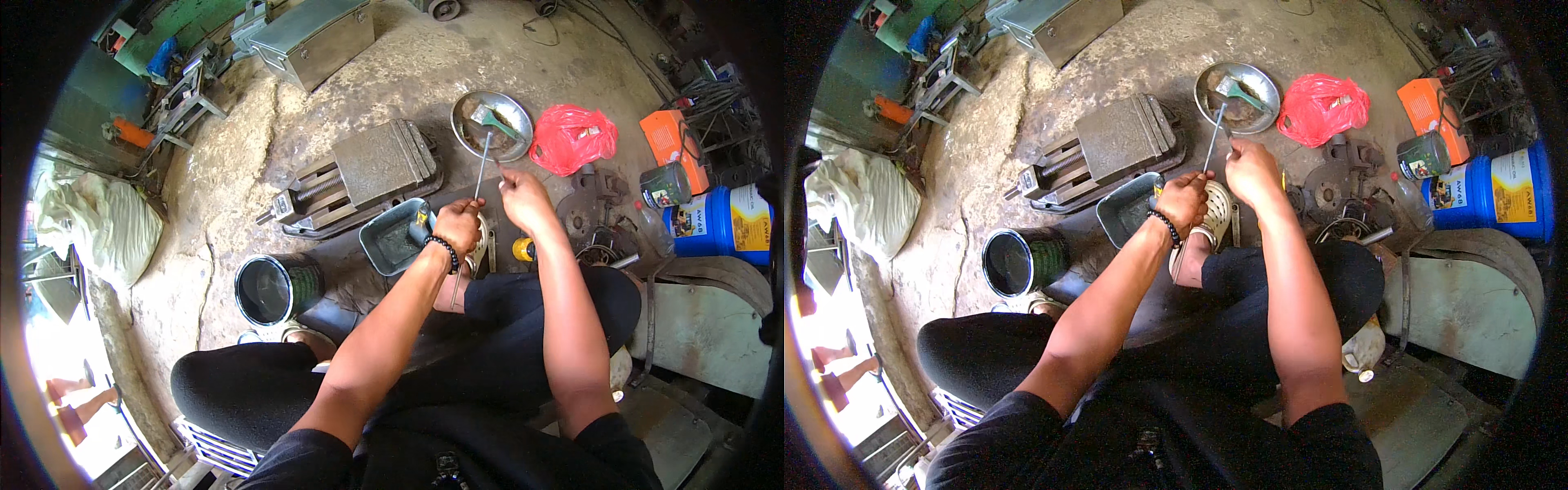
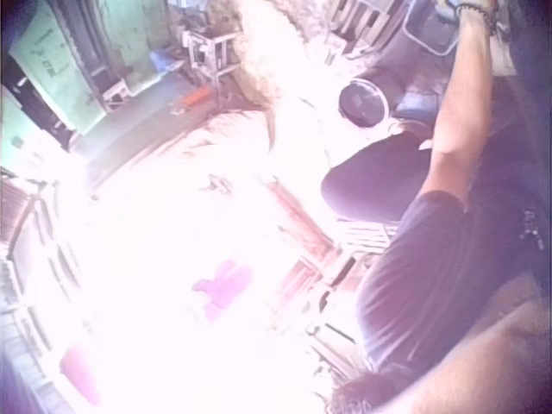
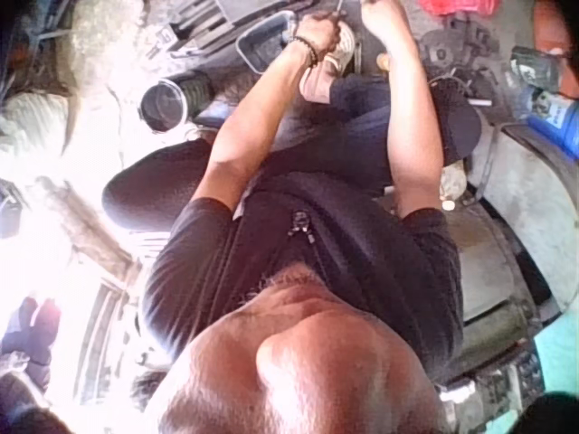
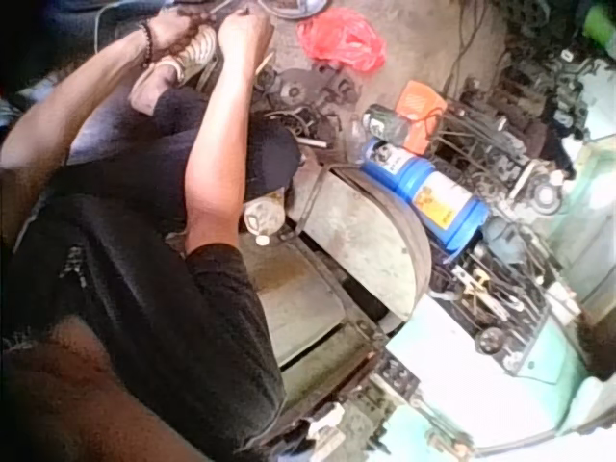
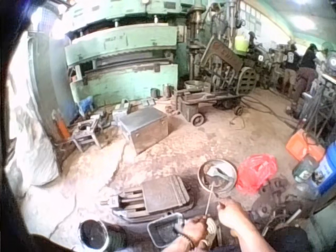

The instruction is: The person opens a paint can, stirs the contents with a metal rod, and then closes the can. The person also handles a plastic bag and a bottle during the process.

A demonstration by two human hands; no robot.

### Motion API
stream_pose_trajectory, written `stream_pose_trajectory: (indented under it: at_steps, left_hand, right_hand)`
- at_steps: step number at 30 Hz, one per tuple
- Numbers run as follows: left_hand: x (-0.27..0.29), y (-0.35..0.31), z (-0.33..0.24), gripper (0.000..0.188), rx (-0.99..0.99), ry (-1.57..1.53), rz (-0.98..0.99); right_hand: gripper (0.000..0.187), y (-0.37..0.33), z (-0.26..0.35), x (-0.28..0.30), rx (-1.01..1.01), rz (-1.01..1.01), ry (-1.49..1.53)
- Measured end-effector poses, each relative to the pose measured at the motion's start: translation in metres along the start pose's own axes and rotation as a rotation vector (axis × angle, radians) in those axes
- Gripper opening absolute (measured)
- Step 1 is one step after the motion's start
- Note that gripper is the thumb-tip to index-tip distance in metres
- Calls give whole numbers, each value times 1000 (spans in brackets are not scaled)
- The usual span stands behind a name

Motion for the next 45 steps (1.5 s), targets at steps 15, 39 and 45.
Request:
stream_pose_trajectory:
  at_steps: [15,39,45]
  left_hand:
    - [-14,7,22,25,-89,293,43]
    - [5,14,25,18,-79,179,-114]
    - [7,20,34,21,3,100,-111]
  right_hand:
    - [34,21,13,11,28,-75,-112]
    - [36,37,-7,-3,-40,47,-99]
    - [34,45,-29,-24,19,-31,-122]
Point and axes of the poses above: each hand's wrist, its own y-axis towards the middle knuckle, its own x-axis out of the back of the hand, z = x × y, the point moved 6 cm from there along y, towards the middle knuckle, and after that the axes turned 3 degrees about -x, right-handed, at the moved point
